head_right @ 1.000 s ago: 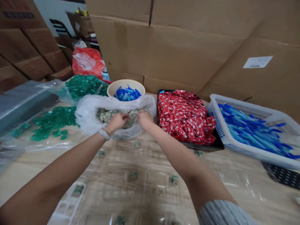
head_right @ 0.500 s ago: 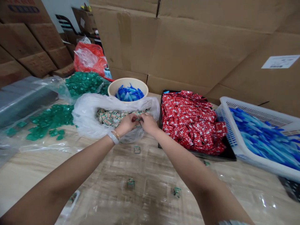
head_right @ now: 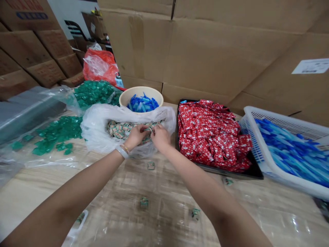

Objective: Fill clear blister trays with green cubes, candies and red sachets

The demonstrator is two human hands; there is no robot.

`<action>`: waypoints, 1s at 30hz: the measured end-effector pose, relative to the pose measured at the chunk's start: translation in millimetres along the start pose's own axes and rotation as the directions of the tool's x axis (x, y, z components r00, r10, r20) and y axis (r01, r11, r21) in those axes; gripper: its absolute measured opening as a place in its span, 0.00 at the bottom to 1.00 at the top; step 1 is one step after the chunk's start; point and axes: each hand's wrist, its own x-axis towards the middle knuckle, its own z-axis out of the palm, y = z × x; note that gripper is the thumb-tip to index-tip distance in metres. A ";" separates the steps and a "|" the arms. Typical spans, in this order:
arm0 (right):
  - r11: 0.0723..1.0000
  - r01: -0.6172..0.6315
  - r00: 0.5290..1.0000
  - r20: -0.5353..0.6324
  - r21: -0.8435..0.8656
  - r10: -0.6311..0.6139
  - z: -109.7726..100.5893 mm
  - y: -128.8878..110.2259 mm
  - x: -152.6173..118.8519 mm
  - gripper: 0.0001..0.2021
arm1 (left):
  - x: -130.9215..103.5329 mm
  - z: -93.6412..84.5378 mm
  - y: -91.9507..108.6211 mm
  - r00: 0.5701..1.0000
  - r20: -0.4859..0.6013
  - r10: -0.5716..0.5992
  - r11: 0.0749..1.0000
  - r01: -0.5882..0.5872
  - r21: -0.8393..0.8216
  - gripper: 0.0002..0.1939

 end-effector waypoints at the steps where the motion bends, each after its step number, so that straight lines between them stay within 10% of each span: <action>1: 1.000 0.018 1.000 -0.014 0.010 -0.018 2.6 -2.0 -1.7 0.07 | 1.0 1.8 -0.1 0.997 0.017 -0.070 0.991 0.071 -0.112 0.07; 6: 0.982 0.125 0.991 -0.061 0.139 -0.117 12.5 -0.1 -5.6 0.11 | 2.0 0.9 -0.6 0.968 0.178 -0.176 0.841 0.242 -0.484 0.06; 12: 0.971 0.125 0.989 -0.101 0.203 -0.106 7.8 9.5 0.7 0.13 | 7.4 -14.1 -10.4 0.994 0.096 0.053 0.993 -0.042 -0.110 0.10; 21: 0.961 0.028 1.000 0.006 0.274 -0.030 18.0 7.1 3.4 0.08 | 1.2 -15.0 -10.8 0.924 0.169 0.343 0.888 -0.377 0.263 0.15; 30: 0.976 0.143 0.989 -0.005 0.165 -0.144 16.4 12.8 5.6 0.18 | -7.2 -15.3 -3.9 0.914 0.174 0.367 0.862 -0.404 0.305 0.23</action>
